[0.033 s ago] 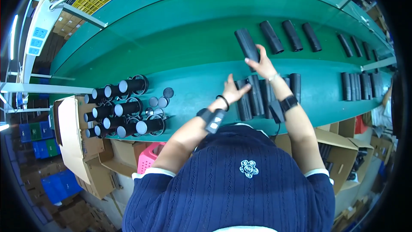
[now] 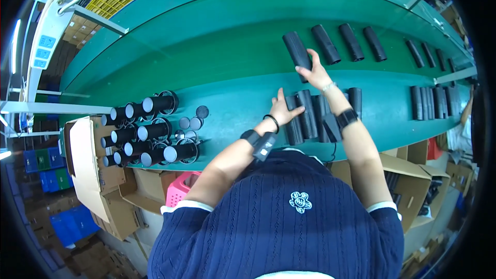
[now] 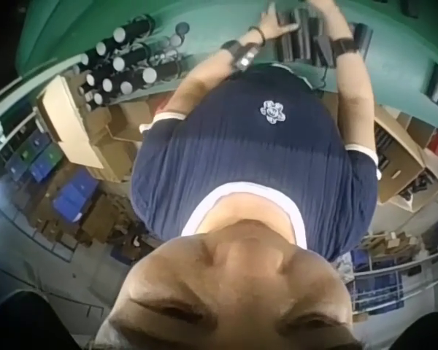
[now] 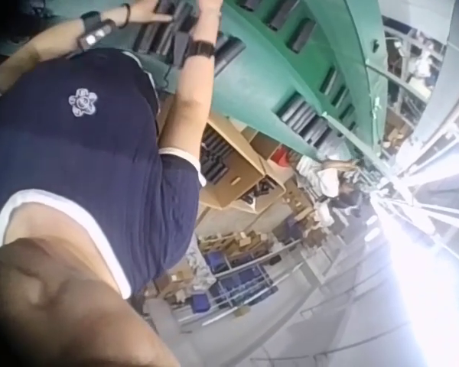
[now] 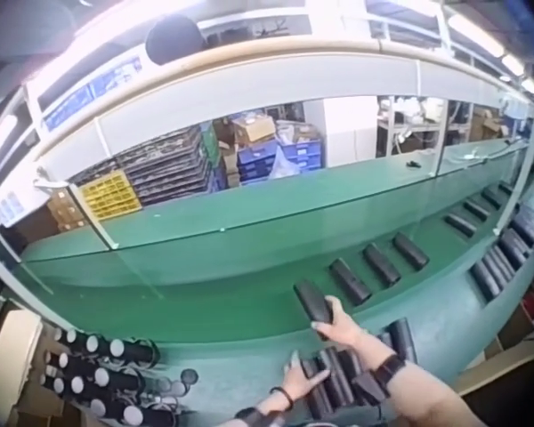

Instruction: The person picks up black cylinders from a conveyor belt, presses caps onto their ends, and places them back down. They then gather several of the capped cylinders and arrange them inside a cardboard box.

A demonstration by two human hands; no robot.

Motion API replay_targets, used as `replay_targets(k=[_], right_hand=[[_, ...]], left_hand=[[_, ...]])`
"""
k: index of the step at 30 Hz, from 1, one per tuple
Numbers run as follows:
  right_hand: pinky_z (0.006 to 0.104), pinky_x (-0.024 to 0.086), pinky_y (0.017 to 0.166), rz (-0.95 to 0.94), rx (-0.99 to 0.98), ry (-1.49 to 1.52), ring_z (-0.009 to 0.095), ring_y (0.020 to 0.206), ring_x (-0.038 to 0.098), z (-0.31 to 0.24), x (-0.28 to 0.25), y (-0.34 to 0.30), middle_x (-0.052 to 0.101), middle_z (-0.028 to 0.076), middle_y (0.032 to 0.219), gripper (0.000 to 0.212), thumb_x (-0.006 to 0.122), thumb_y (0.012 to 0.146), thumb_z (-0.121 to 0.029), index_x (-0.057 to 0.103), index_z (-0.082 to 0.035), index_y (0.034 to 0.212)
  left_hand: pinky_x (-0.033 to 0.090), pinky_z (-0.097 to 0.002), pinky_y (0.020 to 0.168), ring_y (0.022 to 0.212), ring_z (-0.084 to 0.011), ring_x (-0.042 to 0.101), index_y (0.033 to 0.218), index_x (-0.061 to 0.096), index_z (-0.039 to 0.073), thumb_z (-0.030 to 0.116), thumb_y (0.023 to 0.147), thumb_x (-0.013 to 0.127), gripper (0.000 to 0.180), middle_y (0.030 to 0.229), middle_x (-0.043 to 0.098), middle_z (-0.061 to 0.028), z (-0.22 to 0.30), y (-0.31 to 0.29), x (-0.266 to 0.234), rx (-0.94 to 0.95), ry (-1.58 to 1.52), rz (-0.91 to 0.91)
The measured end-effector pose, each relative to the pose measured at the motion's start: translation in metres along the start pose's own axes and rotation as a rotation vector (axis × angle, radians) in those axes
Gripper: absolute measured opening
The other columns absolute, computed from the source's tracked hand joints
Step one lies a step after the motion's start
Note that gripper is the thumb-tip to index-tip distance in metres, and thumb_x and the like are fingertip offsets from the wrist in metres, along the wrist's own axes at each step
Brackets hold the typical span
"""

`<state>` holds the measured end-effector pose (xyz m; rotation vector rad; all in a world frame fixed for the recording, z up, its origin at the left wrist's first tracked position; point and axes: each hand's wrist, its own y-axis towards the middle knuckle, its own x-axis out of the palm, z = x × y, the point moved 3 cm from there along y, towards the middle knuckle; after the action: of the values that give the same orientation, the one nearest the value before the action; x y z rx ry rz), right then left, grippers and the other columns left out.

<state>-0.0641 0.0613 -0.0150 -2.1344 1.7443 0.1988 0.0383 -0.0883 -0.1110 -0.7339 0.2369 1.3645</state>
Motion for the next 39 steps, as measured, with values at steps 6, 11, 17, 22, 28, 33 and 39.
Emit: replay_targets(k=[6,11,17,22,28,33,39], right_hand=[[0.0401,0.047,0.085,0.052,0.002,-0.17,0.032,0.099,0.059,0.039,0.014,0.071,0.056,0.024,0.108,0.08,0.07,0.072,-0.015,0.023,-0.011,0.137],[0.0467,0.045,0.088,0.118,-0.145,-0.419,0.041,0.1,0.056,0.046,0.036,0.095,0.057,0.026,0.108,0.068,0.073,0.075,-0.018,0.035,-0.021,0.131],[0.0427,0.038,0.099,0.049,-0.454,-0.568,0.031,0.116,0.048,0.001,0.059,0.058,0.046,0.016,0.129,0.068,0.074,0.075,-0.022,0.041,-0.02,0.135],[0.0337,0.041,0.096,-0.688,-0.64,0.052,0.018,0.11,0.05,-0.079,0.082,-0.062,0.053,0.007,0.121,0.064,0.07,0.079,-0.021,0.043,-0.013,0.136],[0.04,0.045,0.094,-0.465,0.165,0.982,0.025,0.112,0.052,-0.029,0.073,-0.068,0.052,0.012,0.12,0.048,0.056,0.09,-0.025,0.041,-0.007,0.132],[0.0449,0.047,0.094,-0.554,0.533,1.422,0.028,0.112,0.052,0.017,0.13,-0.092,0.052,0.014,0.122,0.043,0.048,0.094,-0.035,0.045,-0.004,0.123],[0.0255,0.042,0.078,-0.325,0.115,0.679,0.009,0.088,0.051,-0.015,0.094,-0.084,0.056,-0.001,0.098,0.04,0.053,0.094,-0.034,0.055,-0.008,0.124]], left_hand=[[0.046,-0.0336,0.09,0.104,-0.0221,0.055,0.137,0.024,-0.002,-0.002,0.061,0.078,0.092,0.117,0.051,-0.0149,0.013,-0.022,-0.038,-0.029,-0.712,-0.168],[0.04,-0.0312,0.097,0.111,-0.017,0.05,0.125,0.041,0.004,-0.004,0.064,0.074,0.069,0.116,0.051,-0.0071,0.026,-0.068,-0.119,0.223,-0.602,-0.038],[0.039,-0.0317,0.097,0.115,-0.019,0.047,0.125,0.039,0.007,-0.003,0.065,0.072,0.069,0.117,0.05,-0.0086,0.022,-0.083,-0.144,0.253,-0.474,0.066],[0.045,-0.0342,0.089,0.104,-0.0224,0.057,0.14,0.019,0.007,0.016,0.075,0.075,0.086,0.113,0.056,-0.016,0.035,-0.081,-0.147,0.225,-0.408,-0.052],[0.038,-0.0333,0.1,0.125,-0.0207,0.044,0.146,0.021,0.009,0.015,0.087,0.062,0.071,0.137,0.043,-0.0169,0.014,-0.085,-0.151,0.112,-1.282,-0.242],[0.039,-0.0321,0.097,0.12,-0.02,0.047,0.14,0.031,0.004,0.01,0.074,0.075,0.079,0.13,0.048,-0.0151,0.049,-0.095,-0.135,0.562,-0.804,0.26],[0.043,-0.0329,0.092,0.106,-0.0193,0.053,0.121,0.045,0.001,0.011,0.066,0.079,0.066,0.111,0.055,-0.0104,0.035,-0.095,-0.142,0.344,-0.566,0.171]])
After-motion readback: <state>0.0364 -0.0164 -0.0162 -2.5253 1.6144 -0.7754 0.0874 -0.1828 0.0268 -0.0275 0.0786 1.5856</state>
